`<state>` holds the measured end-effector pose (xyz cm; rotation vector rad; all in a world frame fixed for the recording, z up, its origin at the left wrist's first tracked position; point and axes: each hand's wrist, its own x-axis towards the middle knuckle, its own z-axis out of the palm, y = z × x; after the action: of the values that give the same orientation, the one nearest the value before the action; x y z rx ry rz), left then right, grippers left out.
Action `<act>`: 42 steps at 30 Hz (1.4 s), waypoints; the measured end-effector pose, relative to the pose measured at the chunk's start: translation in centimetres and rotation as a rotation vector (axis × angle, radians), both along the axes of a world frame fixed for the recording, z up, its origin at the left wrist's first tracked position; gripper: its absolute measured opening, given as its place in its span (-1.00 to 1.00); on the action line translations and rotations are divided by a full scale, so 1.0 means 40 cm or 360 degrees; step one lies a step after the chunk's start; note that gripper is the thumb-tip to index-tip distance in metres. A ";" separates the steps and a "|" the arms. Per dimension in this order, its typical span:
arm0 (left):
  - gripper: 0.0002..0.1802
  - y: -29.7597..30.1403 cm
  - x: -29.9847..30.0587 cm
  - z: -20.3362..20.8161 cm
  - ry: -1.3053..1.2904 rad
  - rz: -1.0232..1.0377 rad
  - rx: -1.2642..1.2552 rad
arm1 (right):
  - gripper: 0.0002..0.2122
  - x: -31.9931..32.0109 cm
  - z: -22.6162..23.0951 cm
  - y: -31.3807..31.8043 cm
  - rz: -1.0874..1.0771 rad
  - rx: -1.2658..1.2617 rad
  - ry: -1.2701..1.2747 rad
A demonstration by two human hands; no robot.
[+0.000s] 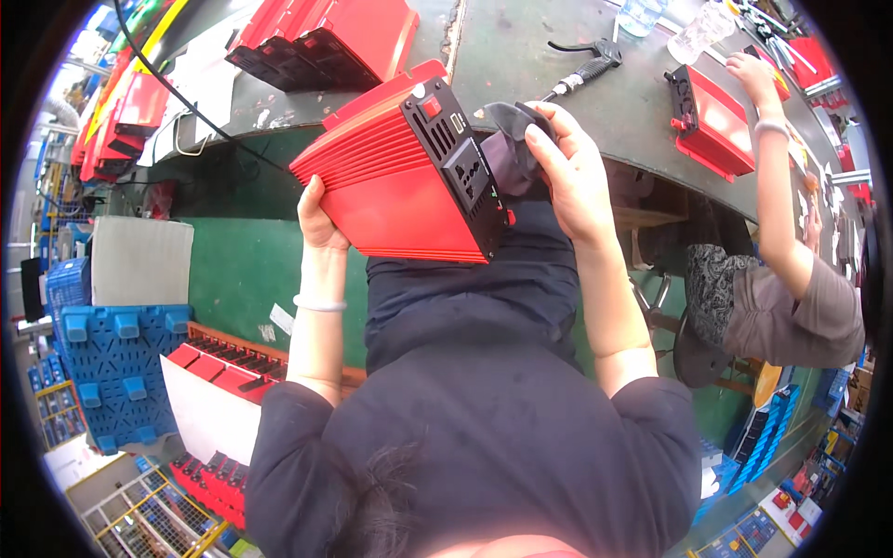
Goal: Cleaning and inspecting red electronic power inverter housings with a cloth and an air nozzle.
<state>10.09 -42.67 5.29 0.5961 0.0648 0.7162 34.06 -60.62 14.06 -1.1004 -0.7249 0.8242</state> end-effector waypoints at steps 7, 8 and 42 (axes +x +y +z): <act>-0.33 -0.001 0.002 0.002 0.0049 -0.0003 -0.0041 | -0.87 -0.039 0.022 -0.023 -0.0245 0.0265 -0.0605; -0.33 -0.002 0.002 0.002 0.0044 0.0005 -0.0042 | -0.87 -0.042 0.022 -0.024 -0.0270 0.0368 -0.0778; -0.48 -0.065 0.023 0.120 0.0328 0.0317 -0.0013 | -0.88 -0.035 0.044 0.028 -0.0397 0.0345 -0.1596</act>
<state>10.99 -45.27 10.10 0.6602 0.3213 0.8448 32.65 -59.49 15.81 -1.3509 -1.4243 -0.0827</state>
